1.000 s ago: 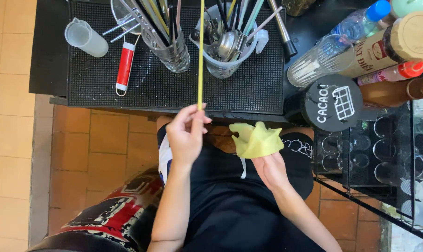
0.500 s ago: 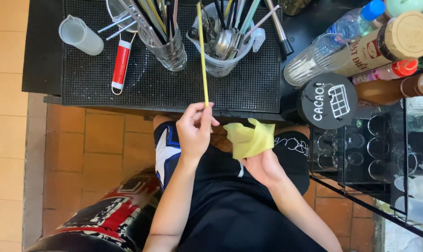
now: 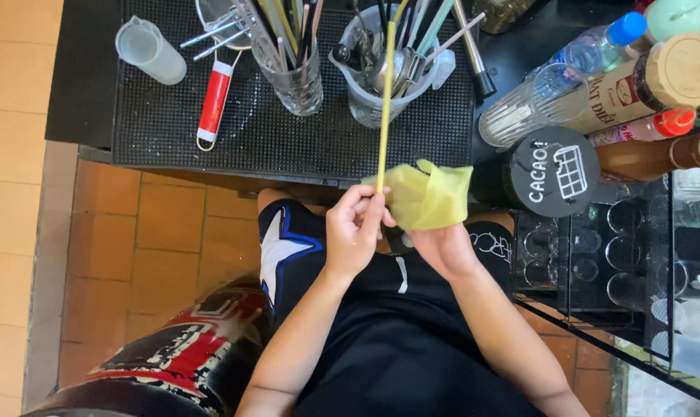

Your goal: Cleaning and wiping reusable straws and spoons with a cloth at a cafe counter.

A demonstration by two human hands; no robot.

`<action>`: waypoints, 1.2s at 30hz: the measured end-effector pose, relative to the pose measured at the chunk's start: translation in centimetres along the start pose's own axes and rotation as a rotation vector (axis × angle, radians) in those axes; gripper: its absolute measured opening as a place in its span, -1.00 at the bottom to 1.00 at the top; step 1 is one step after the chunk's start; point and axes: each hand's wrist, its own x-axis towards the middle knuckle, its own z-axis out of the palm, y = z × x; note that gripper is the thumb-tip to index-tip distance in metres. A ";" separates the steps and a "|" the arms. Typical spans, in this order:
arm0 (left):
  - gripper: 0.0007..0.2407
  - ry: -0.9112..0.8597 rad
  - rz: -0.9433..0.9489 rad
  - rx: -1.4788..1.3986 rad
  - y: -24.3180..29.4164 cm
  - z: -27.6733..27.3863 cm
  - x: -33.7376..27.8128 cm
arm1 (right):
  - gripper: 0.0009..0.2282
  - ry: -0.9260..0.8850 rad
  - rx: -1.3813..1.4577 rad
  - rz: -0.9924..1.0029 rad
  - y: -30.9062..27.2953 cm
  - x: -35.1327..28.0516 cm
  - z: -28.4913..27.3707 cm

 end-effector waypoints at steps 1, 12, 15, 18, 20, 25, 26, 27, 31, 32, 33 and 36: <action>-0.85 0.005 0.000 -0.004 0.3 0.2 -0.2 | -0.44 -0.001 -0.004 0.004 -0.4 0.4 0.7; -0.92 -0.051 0.162 0.307 0.1 1.0 -1.0 | -0.63 0.137 -0.315 -0.033 0.9 4.7 -0.9; -0.90 -0.071 0.166 0.416 1.4 1.3 -1.0 | -0.66 0.144 -0.207 -0.136 -2.4 6.1 2.1; -0.91 -0.088 0.177 0.321 2.6 1.5 -1.7 | -0.73 0.168 -0.108 -0.219 -4.8 6.5 2.1; -0.90 -0.139 0.160 0.236 2.6 1.2 -2.2 | -0.76 0.153 -0.110 -0.271 -7.3 7.2 1.9; -0.92 -0.202 0.108 0.184 3.1 1.0 -3.4 | -0.84 0.037 0.015 -0.414 -10.6 6.9 0.6; -0.93 -0.188 0.147 0.202 3.4 1.1 -3.4 | -0.86 0.026 0.087 -0.434 -10.9 6.8 0.1; -0.89 -0.171 0.188 0.222 3.8 1.0 -3.2 | -0.87 0.011 0.162 -0.453 -11.3 6.9 -0.4; -0.90 -0.159 0.282 0.341 3.0 0.6 -3.2 | -0.90 0.034 0.173 -0.509 -9.7 6.1 -0.8; -0.89 -0.090 0.344 0.414 3.1 0.6 -3.1 | -0.89 0.025 0.159 -0.532 -9.0 5.5 -0.2; -0.88 -0.019 0.407 0.486 3.1 0.6 -2.9 | -0.87 0.016 0.146 -0.555 -8.4 4.9 0.4; -0.90 -0.054 0.266 0.375 2.4 0.3 -3.1 | -0.80 0.018 -0.028 -0.522 -4.6 3.3 2.9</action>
